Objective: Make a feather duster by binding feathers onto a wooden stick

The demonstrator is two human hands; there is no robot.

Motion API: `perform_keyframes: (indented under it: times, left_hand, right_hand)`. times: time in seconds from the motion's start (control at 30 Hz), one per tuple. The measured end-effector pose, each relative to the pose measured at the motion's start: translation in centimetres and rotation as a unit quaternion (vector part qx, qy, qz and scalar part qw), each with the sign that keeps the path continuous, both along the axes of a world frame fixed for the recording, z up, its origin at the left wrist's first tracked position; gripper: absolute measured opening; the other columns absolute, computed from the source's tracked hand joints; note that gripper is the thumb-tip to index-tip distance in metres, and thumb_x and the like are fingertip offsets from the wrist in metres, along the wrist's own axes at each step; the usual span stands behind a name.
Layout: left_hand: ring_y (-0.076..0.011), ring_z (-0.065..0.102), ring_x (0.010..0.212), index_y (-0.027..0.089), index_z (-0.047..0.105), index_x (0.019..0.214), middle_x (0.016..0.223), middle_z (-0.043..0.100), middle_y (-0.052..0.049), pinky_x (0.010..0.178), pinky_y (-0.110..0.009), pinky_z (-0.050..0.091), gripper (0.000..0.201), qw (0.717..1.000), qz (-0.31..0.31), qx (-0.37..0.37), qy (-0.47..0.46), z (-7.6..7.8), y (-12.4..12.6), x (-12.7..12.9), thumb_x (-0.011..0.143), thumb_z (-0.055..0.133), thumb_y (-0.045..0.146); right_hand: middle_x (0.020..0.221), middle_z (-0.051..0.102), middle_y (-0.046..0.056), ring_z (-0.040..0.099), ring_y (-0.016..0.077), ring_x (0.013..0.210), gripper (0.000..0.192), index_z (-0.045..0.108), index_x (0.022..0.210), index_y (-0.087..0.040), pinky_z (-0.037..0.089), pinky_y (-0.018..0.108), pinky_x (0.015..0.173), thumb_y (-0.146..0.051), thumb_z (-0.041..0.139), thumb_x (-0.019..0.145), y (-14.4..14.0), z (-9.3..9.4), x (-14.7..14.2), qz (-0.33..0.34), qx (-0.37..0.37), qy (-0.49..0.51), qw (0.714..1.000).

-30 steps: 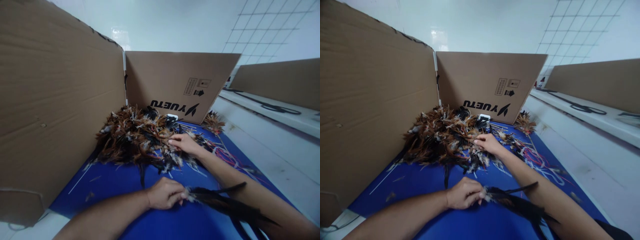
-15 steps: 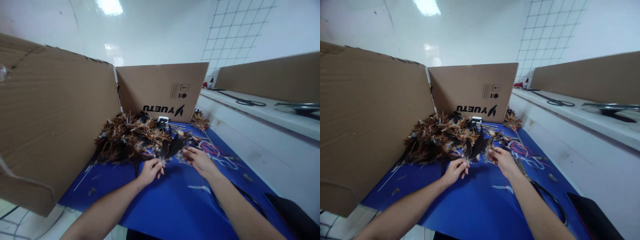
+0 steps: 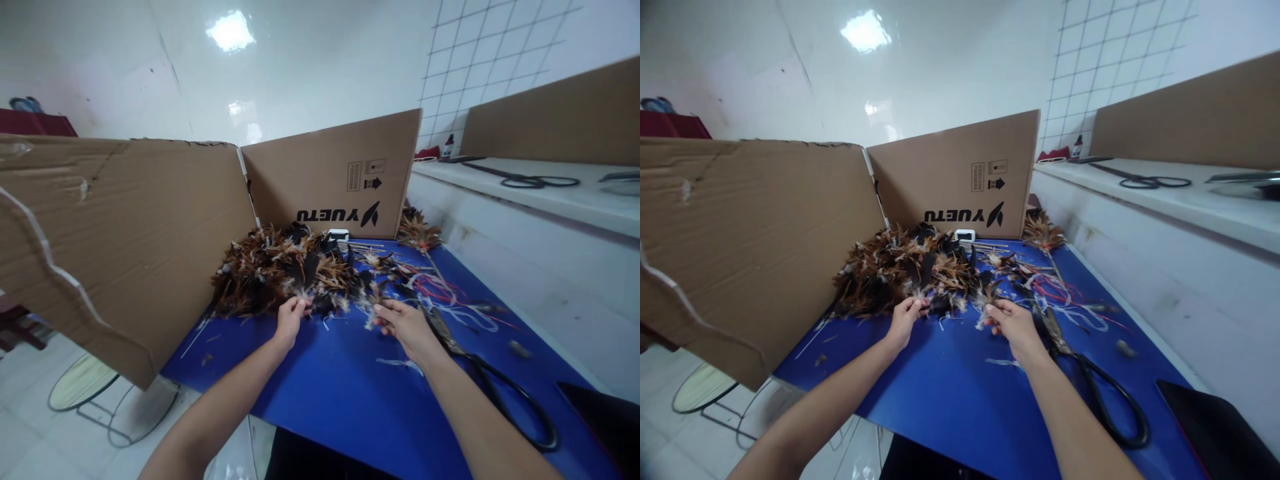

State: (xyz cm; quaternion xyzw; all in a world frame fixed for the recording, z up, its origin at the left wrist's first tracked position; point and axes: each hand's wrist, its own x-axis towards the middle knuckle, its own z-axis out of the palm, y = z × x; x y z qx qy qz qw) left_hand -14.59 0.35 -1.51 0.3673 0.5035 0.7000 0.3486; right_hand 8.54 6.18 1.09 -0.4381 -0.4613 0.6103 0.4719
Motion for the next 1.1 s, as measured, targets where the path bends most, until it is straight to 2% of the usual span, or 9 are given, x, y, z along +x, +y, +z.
perform_keyframes:
  times: [0.1,0.2,0.33,0.4,0.53,0.67,0.87,1.1]
  left_hand:
    - [-0.0159,0.061,0.077,0.012,0.064,0.071,0.081,0.065,-0.007,0.061,-0.025,0.051,0.027,0.998,0.064,0.004,-0.019,0.3,0.8,-0.6,0.069,0.066,0.038]
    - [-0.0113,0.058,0.065,0.013,0.062,0.076,0.073,0.06,-0.002,0.048,-0.018,0.044,0.028,0.993,0.108,0.013,-0.037,1.7,1.9,-0.7,0.07,0.063,0.041]
    - [-0.0063,0.051,0.053,0.015,0.058,0.08,0.068,0.055,0.002,0.041,-0.016,0.036,0.03,0.986,0.104,0.088,-0.098,4.0,3.0,-0.1,0.07,0.064,0.042]
    - [-0.0052,0.048,0.048,0.015,0.057,0.081,0.064,0.053,0.003,0.04,-0.016,0.034,0.031,0.981,0.097,0.118,-0.118,4.4,3.2,0.2,0.07,0.065,0.043]
    - [-0.0041,0.045,0.043,0.014,0.058,0.079,0.058,0.051,0.004,0.039,-0.016,0.033,0.03,0.988,0.091,0.108,-0.069,3.3,3.1,0.1,0.073,0.063,0.043]
    - [-0.004,0.042,0.04,0.014,0.059,0.076,0.056,0.05,0.005,0.037,-0.016,0.032,0.025,0.99,0.091,0.105,-0.009,2.3,3.0,-0.3,0.077,0.058,0.039]
    - [-0.0044,0.042,0.039,0.015,0.06,0.077,0.056,0.049,0.004,0.036,-0.016,0.031,0.022,0.992,0.078,0.088,0.045,1.9,3.4,-0.2,0.08,0.053,0.035]
    - [-0.005,0.042,0.04,0.015,0.06,0.078,0.056,0.049,0.004,0.039,-0.017,0.033,0.021,0.99,0.097,0.085,0.061,1.2,3.7,-1.0,0.082,0.049,0.032]
  right_hand:
    - [0.059,0.061,0.001,0.061,0.0147,0.054,0.03,0.062,0.071,-0.015,0.04,0.02,0.039,-0.032,0.078,0.052,0.0,-0.6,-0.3,0.009,-0.003,-0.011,1.0]
    - [0.059,0.062,0.002,0.061,0.015,0.053,0.03,0.062,0.073,-0.015,0.039,0.019,0.038,-0.034,0.076,0.055,-0.1,-1.1,-0.7,0.025,0.006,-0.036,0.999]
    - [0.057,0.061,0.001,0.06,0.0141,0.053,0.025,0.061,0.072,-0.015,0.04,0.02,0.039,-0.036,0.071,0.061,-0.5,-1.3,-1.0,0.048,0.03,-0.075,0.996]
    - [0.051,0.057,-0.001,0.054,0.0109,0.045,0.023,0.062,0.072,-0.015,0.039,0.02,0.039,-0.037,0.068,0.064,-0.6,-1.2,-1.0,0.047,0.04,-0.104,0.993]
    - [0.042,0.049,-0.005,0.042,0.0066,0.035,0.023,0.063,0.072,-0.015,0.034,0.02,0.037,-0.037,0.065,0.067,-0.7,-1.2,-1.1,0.04,0.049,-0.15,0.987]
    - [0.044,0.051,-0.004,0.043,0.0072,0.037,0.023,0.063,0.072,-0.015,0.035,0.02,0.039,-0.037,0.065,0.066,-0.9,-1.5,-1.5,0.051,0.055,-0.172,0.982]
    - [0.045,0.053,-0.003,0.043,0.0066,0.036,0.024,0.061,0.071,-0.014,0.034,0.02,0.038,-0.037,0.066,0.065,-0.9,-2.1,-2.4,0.049,0.063,-0.174,0.981]
    - [0.049,0.055,-0.001,0.047,0.0084,0.041,0.024,0.061,0.068,-0.014,0.036,0.02,0.037,-0.032,0.072,0.057,0.4,-0.5,-4.3,0.024,0.046,-0.147,0.988]
